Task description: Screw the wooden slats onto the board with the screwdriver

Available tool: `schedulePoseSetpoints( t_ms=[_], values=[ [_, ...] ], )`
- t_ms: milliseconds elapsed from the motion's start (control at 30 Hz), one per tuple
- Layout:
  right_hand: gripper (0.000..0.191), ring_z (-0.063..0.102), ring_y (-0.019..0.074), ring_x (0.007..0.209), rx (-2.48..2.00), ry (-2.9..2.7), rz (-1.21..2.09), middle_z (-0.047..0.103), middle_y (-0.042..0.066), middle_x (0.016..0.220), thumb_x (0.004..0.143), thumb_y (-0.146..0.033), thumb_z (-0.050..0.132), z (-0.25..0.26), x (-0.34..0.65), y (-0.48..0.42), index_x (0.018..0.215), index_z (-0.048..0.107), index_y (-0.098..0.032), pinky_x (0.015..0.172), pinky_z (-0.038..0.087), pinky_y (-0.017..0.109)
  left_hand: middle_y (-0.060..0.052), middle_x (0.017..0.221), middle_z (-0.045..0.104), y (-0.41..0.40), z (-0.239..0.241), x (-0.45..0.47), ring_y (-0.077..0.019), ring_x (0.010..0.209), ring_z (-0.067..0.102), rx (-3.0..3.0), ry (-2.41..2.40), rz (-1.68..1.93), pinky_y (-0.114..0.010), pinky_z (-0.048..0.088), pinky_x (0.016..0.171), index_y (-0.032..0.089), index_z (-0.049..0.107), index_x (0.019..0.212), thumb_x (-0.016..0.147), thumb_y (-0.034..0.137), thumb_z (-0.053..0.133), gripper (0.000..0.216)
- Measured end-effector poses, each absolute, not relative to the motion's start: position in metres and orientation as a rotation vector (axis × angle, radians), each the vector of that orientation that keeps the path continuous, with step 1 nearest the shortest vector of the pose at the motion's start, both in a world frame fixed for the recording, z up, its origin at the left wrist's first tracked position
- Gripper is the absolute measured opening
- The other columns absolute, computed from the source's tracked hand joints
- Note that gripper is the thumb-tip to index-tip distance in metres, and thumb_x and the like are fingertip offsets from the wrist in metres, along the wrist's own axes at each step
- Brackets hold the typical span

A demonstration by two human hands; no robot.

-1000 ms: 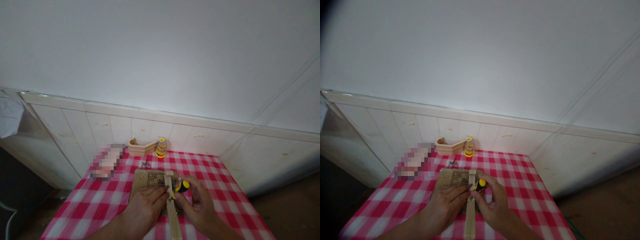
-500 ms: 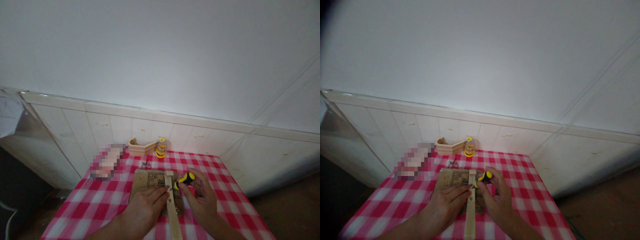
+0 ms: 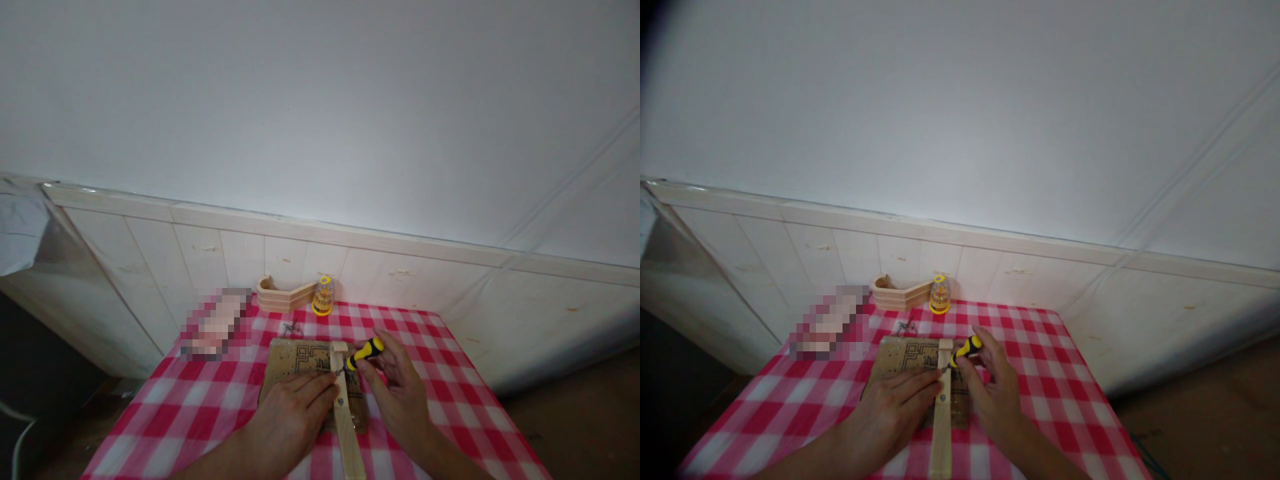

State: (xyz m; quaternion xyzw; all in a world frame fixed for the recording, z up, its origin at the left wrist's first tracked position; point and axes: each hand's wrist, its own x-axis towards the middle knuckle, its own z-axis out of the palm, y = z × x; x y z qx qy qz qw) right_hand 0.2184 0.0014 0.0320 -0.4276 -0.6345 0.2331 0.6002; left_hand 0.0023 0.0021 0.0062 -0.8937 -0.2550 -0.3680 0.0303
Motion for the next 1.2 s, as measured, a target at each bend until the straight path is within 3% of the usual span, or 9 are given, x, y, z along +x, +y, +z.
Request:
schedulePoseSetpoints(
  t_ms=[167, 767, 1033, 1200],
  values=[
    [0.044, 0.081, 0.0204, 0.097, -0.957, -1.577, 0.554, 0.080, 0.007, 0.117, 0.099, -0.020, 0.065, 0.034, 0.222, -0.002, 0.142, 0.061, -0.034, 0.084, 0.068, 0.032, -0.011, 0.121, 0.076, 0.002, 0.004, 0.002, -0.0212, 0.104, 0.076, -2.767, -0.793, -1.124, -0.034, 0.063, 0.093, 0.014, 0.065, 0.124, 0.100, 0.008, 0.046, 0.032],
    [0.039, 0.081, 0.0178, 0.078, -1.029, -1.540, 0.391, 0.083, 0.002, 0.096, 0.088, -0.016, 0.074, 0.037, 0.219, 0.003, 0.125, 0.071, -0.030, 0.071, 0.067, 0.023, -0.011, 0.122, 0.076, 0.002, 0.003, 0.002, -0.0210, 0.104, 0.076, -2.754, -0.788, -1.117, -0.034, 0.063, 0.093, 0.015, 0.065, 0.124, 0.098, 0.007, 0.047, 0.033],
    [0.036, 0.082, 0.0209, 0.079, -1.033, -1.551, 0.357, 0.082, 0.005, 0.097, 0.088, -0.018, 0.075, 0.036, 0.221, 0.001, 0.123, 0.071, -0.026, 0.073, 0.069, 0.028, -0.011, 0.121, 0.076, 0.002, 0.002, 0.002, -0.0210, 0.105, 0.076, -2.762, -0.784, -1.133, -0.034, 0.063, 0.094, 0.014, 0.066, 0.124, 0.096, 0.006, 0.047, 0.034],
    [0.044, 0.081, 0.0229, 0.085, -0.957, -1.616, 0.295, 0.080, 0.007, 0.103, 0.091, -0.014, 0.071, 0.038, 0.221, -0.010, 0.132, 0.065, -0.029, 0.076, 0.069, 0.034, -0.011, 0.121, 0.076, 0.001, 0.005, 0.002, -0.0218, 0.106, 0.076, -2.787, -0.797, -1.114, -0.035, 0.063, 0.094, 0.014, 0.065, 0.126, 0.098, 0.008, 0.047, 0.034]
  ],
)
